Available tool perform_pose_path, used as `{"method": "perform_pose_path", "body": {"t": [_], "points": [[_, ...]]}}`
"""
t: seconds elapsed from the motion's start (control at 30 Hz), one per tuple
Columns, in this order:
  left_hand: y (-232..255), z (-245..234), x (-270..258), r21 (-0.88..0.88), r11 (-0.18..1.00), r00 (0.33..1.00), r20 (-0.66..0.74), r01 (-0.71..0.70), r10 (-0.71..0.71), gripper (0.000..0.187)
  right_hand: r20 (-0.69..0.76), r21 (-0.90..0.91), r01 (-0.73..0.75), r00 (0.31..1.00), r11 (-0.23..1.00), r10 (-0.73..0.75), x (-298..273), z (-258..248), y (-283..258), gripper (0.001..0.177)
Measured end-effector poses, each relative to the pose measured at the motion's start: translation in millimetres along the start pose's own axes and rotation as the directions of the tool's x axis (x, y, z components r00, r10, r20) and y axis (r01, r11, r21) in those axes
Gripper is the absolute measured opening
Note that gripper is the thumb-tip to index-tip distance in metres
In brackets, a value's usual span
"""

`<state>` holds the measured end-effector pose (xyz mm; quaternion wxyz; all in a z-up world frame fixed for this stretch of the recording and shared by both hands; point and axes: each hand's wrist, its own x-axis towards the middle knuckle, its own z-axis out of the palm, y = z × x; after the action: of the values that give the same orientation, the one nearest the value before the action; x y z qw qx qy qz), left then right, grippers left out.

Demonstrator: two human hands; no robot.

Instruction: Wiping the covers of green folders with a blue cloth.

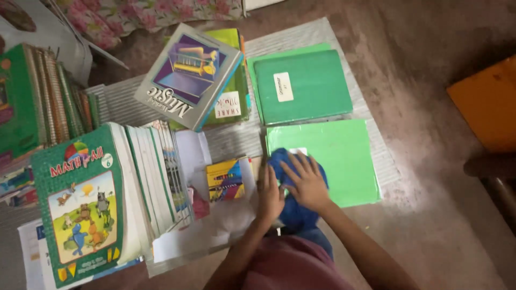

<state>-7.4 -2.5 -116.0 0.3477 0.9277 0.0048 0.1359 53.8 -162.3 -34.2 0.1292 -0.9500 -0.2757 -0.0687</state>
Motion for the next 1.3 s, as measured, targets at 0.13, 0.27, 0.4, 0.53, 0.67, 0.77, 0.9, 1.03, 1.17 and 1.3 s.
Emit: {"method": "perform_pose_path", "body": {"t": [0.13, 0.27, 0.4, 0.53, 0.67, 0.77, 0.9, 1.03, 1.17, 1.3], "points": [[8.7, -20.5, -2.0, -0.192, 0.981, 0.994, 0.099, -0.018, 0.038, 0.085, -0.172, -0.074, -0.035, 0.985, 0.997, 0.022, 26.8, -1.5, 39.7, 0.050], [7.2, -4.1, -9.6, -0.251, 0.968, 0.999, 0.014, -0.027, 0.031, 0.071, -0.196, -0.162, -0.576, 0.815, 0.802, 0.546, 27.6, 23.7, 98.1, 0.077], [3.4, 3.2, -7.1, -0.190, 0.978, 0.994, -0.079, -0.084, 0.070, 0.081, -0.249, -0.150, -0.292, 0.936, 0.945, 0.250, 41.5, 34.0, 28.3, 0.051], [9.3, -8.7, -5.7, -0.362, 0.928, 0.993, -0.102, -0.089, 0.055, 0.087, -0.033, -0.064, 0.079, 0.996, 0.995, -0.081, 46.1, 31.7, -6.8, 0.058], [-0.8, 13.7, -17.6, -0.428, 0.903, 0.999, -0.051, -0.033, 0.013, 0.066, -0.091, -0.070, -0.156, 0.984, 0.985, 0.150, 4.8, 21.5, 105.3, 0.059], [-10.3, 26.6, -29.9, -0.446, 0.891, 0.994, -0.026, 0.079, -0.102, 0.063, -0.345, -0.123, -0.251, 0.918, 0.960, 0.196, -33.7, -2.6, 140.7, 0.062], [-4.5, 18.8, -29.4, -0.482, 0.849, 0.974, 0.056, 0.219, -0.219, 0.064, -0.112, 0.034, -0.093, 0.989, 0.995, 0.096, -70.6, -3.1, 64.0, 0.055], [-117.1, 130.1, -95.8, -0.443, 0.850, 0.956, 0.074, 0.286, -0.283, 0.065, -0.022, 0.039, 0.322, 0.947, 0.946, -0.321, -26.1, 20.4, -13.9, 0.061], [-14.4, 23.8, -37.7, -0.411, 0.878, 0.968, 0.055, 0.245, -0.245, 0.061, -0.208, 0.049, 0.262, 0.946, 0.964, -0.247, 29.1, 27.7, 24.3, 0.063], [-1.5, 15.1, -26.9, -0.514, 0.824, 0.965, 0.023, 0.236, -0.262, 0.064, -0.190, -0.089, -0.013, 0.982, 0.996, -0.004, 23.5, 18.6, 119.1, 0.057]]}}
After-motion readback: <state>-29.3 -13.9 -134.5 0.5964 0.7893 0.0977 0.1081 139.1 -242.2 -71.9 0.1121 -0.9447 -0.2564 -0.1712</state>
